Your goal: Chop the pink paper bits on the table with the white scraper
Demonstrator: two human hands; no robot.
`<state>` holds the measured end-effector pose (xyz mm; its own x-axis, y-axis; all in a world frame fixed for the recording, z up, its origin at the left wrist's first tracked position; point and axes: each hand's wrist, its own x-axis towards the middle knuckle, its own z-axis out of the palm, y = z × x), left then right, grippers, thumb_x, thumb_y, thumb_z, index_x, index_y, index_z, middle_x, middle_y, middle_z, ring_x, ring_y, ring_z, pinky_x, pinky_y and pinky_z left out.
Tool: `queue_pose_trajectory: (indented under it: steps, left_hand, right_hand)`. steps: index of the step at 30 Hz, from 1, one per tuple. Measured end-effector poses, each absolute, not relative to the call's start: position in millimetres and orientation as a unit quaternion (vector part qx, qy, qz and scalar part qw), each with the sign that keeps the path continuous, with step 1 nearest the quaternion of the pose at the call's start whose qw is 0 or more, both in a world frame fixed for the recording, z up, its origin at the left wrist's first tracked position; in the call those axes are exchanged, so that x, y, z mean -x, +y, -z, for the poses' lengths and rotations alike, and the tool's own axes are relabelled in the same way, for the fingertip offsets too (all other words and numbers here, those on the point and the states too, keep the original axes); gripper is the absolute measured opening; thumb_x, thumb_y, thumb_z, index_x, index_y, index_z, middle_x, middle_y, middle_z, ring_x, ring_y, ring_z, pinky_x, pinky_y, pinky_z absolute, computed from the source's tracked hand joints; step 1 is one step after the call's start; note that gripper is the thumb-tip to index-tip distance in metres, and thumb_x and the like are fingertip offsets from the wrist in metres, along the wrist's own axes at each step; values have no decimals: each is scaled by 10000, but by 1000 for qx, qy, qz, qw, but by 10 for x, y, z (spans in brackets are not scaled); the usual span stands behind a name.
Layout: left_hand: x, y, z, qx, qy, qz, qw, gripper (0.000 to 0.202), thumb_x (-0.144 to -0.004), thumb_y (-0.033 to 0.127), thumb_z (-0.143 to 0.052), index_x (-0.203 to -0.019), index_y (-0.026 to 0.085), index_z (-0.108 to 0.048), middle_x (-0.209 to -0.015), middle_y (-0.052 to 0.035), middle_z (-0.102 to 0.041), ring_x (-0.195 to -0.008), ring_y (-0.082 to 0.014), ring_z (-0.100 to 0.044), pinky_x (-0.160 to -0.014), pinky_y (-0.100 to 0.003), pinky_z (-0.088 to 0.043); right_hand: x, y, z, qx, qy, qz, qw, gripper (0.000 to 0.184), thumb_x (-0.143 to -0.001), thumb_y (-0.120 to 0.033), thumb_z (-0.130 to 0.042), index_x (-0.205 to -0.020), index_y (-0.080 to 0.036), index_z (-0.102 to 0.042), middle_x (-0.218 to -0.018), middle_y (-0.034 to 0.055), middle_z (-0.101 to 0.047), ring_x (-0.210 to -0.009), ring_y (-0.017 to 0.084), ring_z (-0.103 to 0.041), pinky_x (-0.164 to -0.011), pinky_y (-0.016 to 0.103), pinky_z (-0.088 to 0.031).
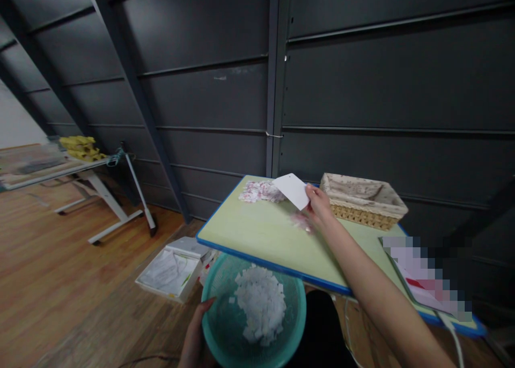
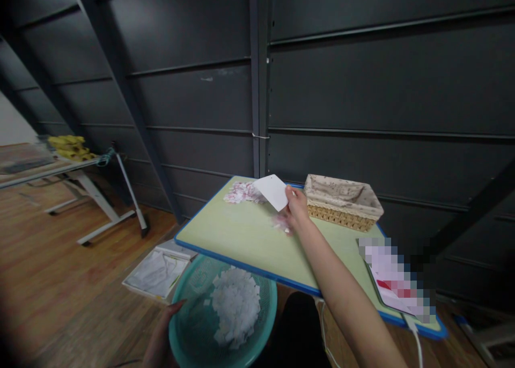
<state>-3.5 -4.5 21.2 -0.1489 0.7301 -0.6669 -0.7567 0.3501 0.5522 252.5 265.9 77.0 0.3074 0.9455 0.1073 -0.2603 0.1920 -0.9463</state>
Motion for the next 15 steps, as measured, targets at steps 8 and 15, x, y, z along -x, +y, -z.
queue_pose_trajectory:
  steps: [8, 15]
  left_hand:
    - [42, -42, -180, 26, 504, -563, 654, 665, -755, 216, -634, -1359, 29, -429, -867, -146, -783, -868, -347, -714, -874, -517, -511]
    - [-20, -46, -123, 1, 507, -579, 638, 635, -775, 291, -632, -1334, 36, -469, -846, -146, -783, -891, -359, -708, -908, -544, -480]
  right_hand:
    - [-2551, 2677, -805, 419, -410, -406, 701, 406, -599, -296, -741, -914, -205, -501, -907, 41, -671, -753, 172, -630, -623, 307, -535]
    - [-2538, 2574, -814, 503, -554, -148, 647, 283, -744, -444, -608, -762, -165, -562, -639, 1, -602, -579, 135, -515, -533, 230, -371]
